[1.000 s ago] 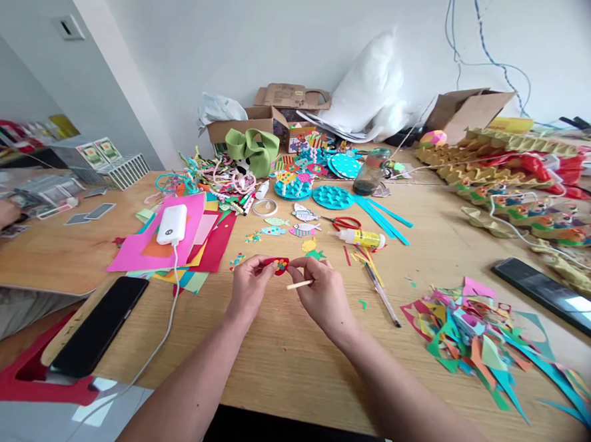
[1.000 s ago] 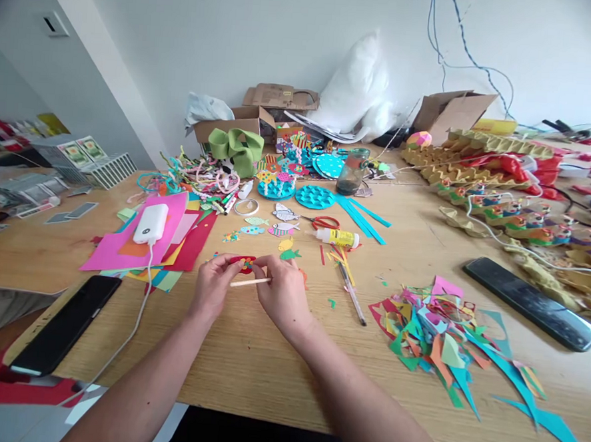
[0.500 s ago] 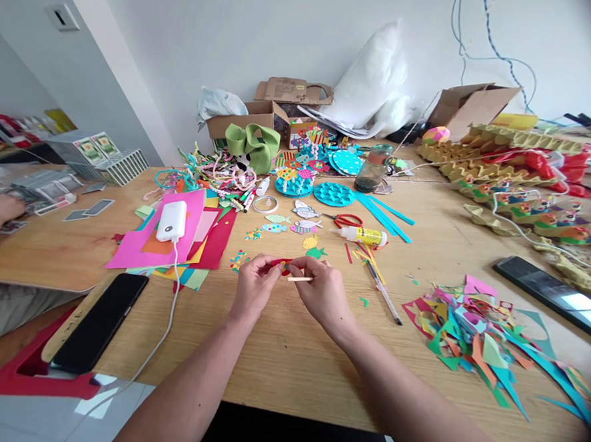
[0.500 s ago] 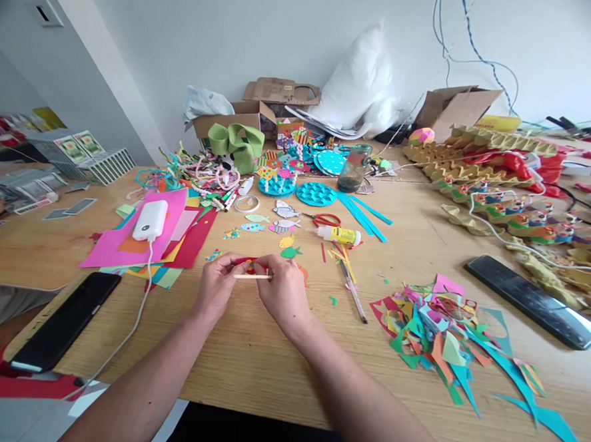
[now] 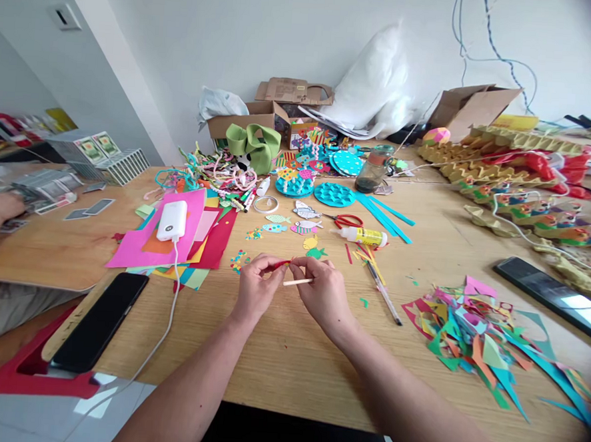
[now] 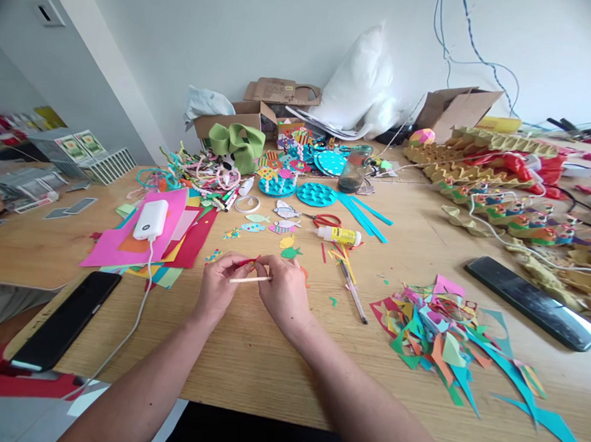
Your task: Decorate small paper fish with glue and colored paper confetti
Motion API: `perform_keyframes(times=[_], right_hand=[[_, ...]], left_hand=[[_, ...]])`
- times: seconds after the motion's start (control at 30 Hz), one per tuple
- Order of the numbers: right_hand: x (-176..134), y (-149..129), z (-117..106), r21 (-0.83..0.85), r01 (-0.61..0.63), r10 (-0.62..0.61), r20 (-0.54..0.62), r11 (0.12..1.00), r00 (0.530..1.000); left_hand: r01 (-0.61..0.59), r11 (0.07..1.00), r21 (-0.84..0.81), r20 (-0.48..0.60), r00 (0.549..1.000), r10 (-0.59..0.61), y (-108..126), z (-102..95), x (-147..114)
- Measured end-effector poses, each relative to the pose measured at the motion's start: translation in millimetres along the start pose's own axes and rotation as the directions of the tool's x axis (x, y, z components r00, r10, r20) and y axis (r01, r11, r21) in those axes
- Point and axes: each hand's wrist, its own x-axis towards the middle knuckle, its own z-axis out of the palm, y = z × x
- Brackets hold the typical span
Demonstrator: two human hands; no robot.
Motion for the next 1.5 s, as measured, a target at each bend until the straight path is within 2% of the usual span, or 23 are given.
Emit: perform_keyframes(times=[0.2,0.47,0.73,1.13,1.5], right_hand=[[1.8,-1.0,-0.6,0.038,-0.058,0.058,0.0,0.998,0.998],[3.3,-2.6,-2.3,0.149,-0.176,0.168,0.064,0.973,0.984],[3.9,0.2,-0.9,0.209,-0.219,0.205,0.087,0.953,0.975],[3.5,2.7,1.9,0.287,-0.286,0.257,0.132,0.914,0.957],[7.2,0.3,-4.2,0.264,-0.285,0.253,0.148,0.922,0.956]], left_hand=[[-0.032,0.999,0.012,0.002,0.999,0.032,-0.4,-0.6,0.0],[-0.078,0.997,0.025,0.001,0.997,0.078,2.6,-1.1,-0.8],[-0.047,0.999,0.025,-0.007,0.999,0.047,9.5,-0.5,-0.3],[0.127,0.988,-0.089,0.006,0.992,-0.127,3.2,0.4,-1.1],[0.323,0.915,-0.243,-0.018,0.941,-0.337,0.8,1.1,2.1]])
